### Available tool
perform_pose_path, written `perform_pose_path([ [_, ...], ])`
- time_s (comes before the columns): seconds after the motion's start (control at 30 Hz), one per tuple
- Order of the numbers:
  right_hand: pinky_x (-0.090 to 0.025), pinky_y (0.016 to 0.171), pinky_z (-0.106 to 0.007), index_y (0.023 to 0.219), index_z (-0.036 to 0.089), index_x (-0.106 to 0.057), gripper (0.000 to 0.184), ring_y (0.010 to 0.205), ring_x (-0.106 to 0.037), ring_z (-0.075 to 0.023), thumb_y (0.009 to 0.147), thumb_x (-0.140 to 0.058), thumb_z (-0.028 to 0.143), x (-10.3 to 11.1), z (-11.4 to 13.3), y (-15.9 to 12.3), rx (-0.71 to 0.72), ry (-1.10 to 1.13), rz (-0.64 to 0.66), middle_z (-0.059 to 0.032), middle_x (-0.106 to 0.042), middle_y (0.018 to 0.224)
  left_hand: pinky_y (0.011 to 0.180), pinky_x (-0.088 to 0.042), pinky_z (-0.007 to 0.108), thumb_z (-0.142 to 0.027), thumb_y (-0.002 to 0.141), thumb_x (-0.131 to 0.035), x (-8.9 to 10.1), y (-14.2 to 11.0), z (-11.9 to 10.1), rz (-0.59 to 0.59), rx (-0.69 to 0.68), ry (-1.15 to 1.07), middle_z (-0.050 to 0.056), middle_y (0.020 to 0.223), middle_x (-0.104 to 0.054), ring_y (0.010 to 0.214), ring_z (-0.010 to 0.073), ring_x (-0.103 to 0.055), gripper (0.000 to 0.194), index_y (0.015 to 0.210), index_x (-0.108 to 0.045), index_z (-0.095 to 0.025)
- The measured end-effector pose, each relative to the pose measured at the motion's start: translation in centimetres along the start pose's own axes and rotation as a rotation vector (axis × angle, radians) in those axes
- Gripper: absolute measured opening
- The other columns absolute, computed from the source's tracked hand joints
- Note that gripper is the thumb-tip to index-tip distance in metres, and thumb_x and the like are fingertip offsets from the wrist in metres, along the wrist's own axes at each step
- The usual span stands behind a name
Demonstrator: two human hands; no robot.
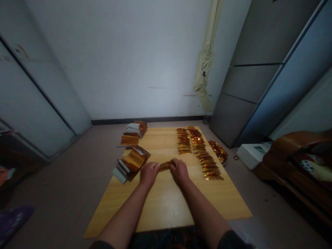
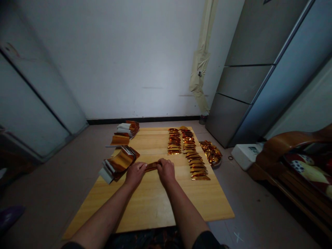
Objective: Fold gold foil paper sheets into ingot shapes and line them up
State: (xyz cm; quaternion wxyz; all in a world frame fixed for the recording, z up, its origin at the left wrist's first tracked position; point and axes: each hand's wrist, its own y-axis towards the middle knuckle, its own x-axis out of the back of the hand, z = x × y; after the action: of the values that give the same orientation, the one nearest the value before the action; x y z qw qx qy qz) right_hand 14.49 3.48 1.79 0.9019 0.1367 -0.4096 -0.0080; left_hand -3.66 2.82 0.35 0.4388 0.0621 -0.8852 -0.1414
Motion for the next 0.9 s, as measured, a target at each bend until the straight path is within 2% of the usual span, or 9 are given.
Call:
perform_pose_path([
  [0.13,-0.032,0.07,-0.026,0.088,0.022,-0.067,0.015,0.08,-0.056,-0.0183,0.086,-0.054,0.015,-0.3,0.0,0.0,-0.009,-0.058,-0.012,-0.0031,-0.069,0.083,0.08,-0.046,0.033,-0.033,0.091,-0.047,-0.4,0.0,-0.7,-0.036,0.075,0.072,0.005,0.089,-0.074,0.086,0.0205,-0.065,0.029,0.086,-0.073,-0.02],
  [0.27,-0.03,0.071,-0.026,0.092,0.021,-0.066,0.012,0.081,-0.054,-0.0183,0.087,-0.055,0.017,-0.4,0.1,0.0,0.003,-0.132,0.006,-0.0038,-0.068,0.085,0.087,-0.046,0.034,-0.03,0.085,-0.055,-0.3,-0.2,-1.2,-0.065,0.143,0.025,0.005,0.095,-0.075,0.091,0.0207,-0.065,0.025,0.103,-0.072,-0.022],
  [0.37,-0.028,0.071,-0.026,0.093,0.021,-0.065,0.012,0.082,-0.053,-0.0178,0.088,-0.055,0.017,-0.4,0.1,-0.1,-0.006,-0.141,0.025,-0.0035,-0.067,0.086,0.084,-0.047,0.031,-0.028,0.083,-0.057,0.0,-0.5,-1.5,-0.079,0.194,-0.04,0.003,0.088,-0.073,0.085,0.0183,-0.065,0.031,0.111,-0.069,-0.022],
  [0.53,-0.028,0.071,-0.026,0.095,0.021,-0.066,0.013,0.083,-0.053,-0.018,0.089,-0.055,0.02,-0.4,-0.1,-0.1,-0.027,-0.14,0.036,-0.0037,-0.067,0.087,0.083,-0.047,0.029,-0.019,0.079,-0.057,0.3,-0.7,-1.7,-0.027,0.166,-0.083,-0.001,0.078,-0.069,0.082,0.0161,-0.063,0.04,0.118,-0.065,-0.022],
  [0.73,-0.032,0.078,-0.026,0.105,0.02,-0.065,0.021,0.09,-0.056,-0.0191,0.087,-0.055,0.018,-0.5,-0.1,-0.1,-0.028,-0.128,0.025,-0.005,-0.069,0.096,0.089,-0.044,0.033,-0.02,0.084,-0.052,0.4,-0.5,-2.1,0.037,0.184,0.043,0.003,0.091,-0.072,0.092,0.0195,-0.064,0.037,0.119,-0.065,-0.023],
  [0.9,-0.034,0.082,-0.027,0.111,0.019,-0.065,0.027,0.094,-0.057,-0.0196,0.087,-0.053,0.017,-0.6,-0.1,-0.1,-0.044,-0.122,0.027,-0.0067,-0.069,0.103,0.09,-0.041,0.035,-0.022,0.088,-0.048,0.2,-0.2,-2.6,0.079,0.214,0.175,0.005,0.093,-0.074,0.094,0.0208,-0.065,0.036,0.12,-0.063,-0.023],
])
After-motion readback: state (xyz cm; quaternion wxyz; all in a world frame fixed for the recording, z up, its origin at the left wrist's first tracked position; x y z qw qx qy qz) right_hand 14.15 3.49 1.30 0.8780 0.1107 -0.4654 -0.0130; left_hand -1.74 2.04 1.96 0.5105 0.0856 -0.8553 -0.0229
